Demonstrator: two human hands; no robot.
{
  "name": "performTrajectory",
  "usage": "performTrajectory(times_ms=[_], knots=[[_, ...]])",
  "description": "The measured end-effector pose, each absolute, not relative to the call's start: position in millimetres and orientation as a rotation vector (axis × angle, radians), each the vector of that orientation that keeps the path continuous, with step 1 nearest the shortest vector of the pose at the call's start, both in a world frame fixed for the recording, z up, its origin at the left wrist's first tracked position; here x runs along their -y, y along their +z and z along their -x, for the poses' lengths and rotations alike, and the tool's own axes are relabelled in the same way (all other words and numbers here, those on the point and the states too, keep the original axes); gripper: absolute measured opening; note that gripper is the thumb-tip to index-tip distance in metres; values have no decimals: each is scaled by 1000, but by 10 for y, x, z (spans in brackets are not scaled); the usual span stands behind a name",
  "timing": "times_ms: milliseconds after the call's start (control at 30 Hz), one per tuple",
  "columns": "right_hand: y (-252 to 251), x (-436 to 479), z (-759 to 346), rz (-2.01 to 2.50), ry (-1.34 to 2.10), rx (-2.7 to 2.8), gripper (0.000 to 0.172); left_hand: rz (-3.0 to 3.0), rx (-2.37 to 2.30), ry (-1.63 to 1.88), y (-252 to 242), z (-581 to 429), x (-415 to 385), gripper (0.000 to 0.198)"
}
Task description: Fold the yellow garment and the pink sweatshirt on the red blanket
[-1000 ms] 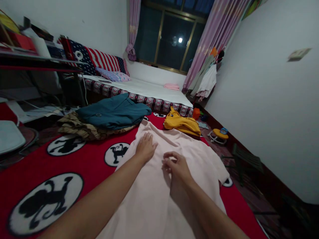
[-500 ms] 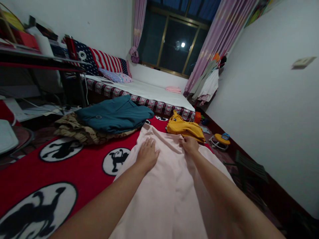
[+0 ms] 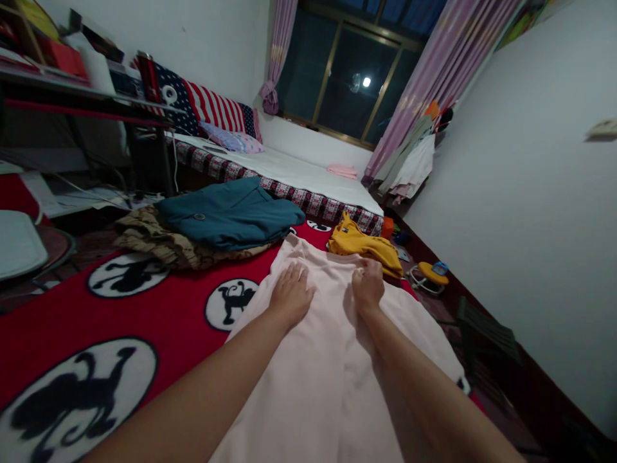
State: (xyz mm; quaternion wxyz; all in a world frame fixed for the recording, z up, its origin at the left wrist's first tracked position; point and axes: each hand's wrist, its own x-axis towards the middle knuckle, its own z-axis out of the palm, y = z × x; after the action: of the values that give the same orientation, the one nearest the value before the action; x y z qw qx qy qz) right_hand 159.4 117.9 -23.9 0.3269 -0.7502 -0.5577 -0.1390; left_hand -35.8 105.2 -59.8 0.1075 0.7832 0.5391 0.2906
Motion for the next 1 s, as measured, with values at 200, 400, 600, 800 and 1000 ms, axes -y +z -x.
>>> performTrajectory(times_ms=[200, 400, 600, 800, 1000], knots=[[-477, -918, -1473, 1783, -153, 2289, 47, -2305, -1614, 836, -582, 372, -1063, 58], [-481, -984, -1494, 2203, -88, 2148, 57, -2325, -1663, 588, -489, 431, -1118, 68], [-490, -733, -1449, 2265, -52, 2179, 59, -2560, -1372, 148, -383, 620, -1206, 78], [-513, -328, -1506, 2169, -142, 2330, 56, -2633, -1287, 20, -345, 862, -967, 77], [-557, 53, -1539, 1950, 3, 2309, 62, -2700, -1208, 34, -368, 1170, -555, 72]])
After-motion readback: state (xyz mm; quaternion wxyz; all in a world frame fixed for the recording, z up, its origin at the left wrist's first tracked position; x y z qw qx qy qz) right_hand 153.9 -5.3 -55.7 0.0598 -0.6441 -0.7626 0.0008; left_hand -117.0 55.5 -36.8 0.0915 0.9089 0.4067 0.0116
